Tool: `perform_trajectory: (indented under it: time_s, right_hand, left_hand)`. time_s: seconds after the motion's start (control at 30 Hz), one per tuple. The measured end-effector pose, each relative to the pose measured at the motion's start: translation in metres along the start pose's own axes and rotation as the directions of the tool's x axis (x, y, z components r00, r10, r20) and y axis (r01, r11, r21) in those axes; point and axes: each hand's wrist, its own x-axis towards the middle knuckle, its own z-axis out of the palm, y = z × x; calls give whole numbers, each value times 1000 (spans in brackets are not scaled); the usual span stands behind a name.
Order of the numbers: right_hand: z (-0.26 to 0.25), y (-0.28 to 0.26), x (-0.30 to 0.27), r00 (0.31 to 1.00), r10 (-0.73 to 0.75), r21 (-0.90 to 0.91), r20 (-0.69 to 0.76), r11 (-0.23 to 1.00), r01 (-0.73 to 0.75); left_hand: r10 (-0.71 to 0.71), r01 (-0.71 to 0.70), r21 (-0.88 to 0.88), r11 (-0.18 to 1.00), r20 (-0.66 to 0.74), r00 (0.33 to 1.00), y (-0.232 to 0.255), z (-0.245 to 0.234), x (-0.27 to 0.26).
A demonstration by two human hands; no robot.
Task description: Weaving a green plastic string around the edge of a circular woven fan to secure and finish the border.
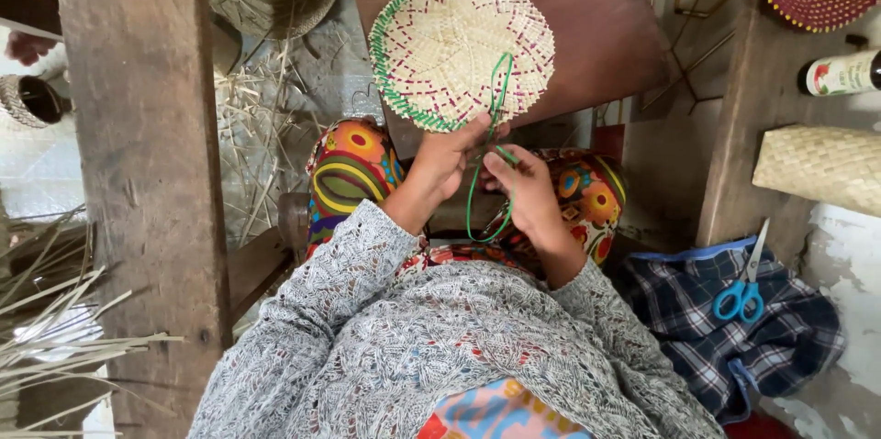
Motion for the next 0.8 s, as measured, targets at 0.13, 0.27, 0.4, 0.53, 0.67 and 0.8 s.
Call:
perform_trajectory:
  time_s: [0.13,0.27,0.4,0.53,0.67,0.8]
  right_hand:
    - [6,4,4,996,-88,-46,-18,995,87]
    - [14,16,2,989,-147,-81,29,986,148]
    - [29,-21,-44,948,-250,-331,198,893,305]
    - [43,-40,-79,615,-178,-244,768,807,538]
    - [38,-48,-48,946,8,-246,324,966,77]
    - [38,-34,-14,984,-122,-221,130,964,148]
  left_hand:
    - [47,-46,-11,999,10,999,3,8,-6]
    - [107,-106,-35,994,2,994,41,38,-54]
    - [204,-202,-34,979,60,977,61,42,-45]
    - [208,-172,-235,957,136,969,67,31,-28]
    - [182,-141,-257,956,142,973,44,14,0]
    - [124,-97,-196,976,129,984,62,21,-32]
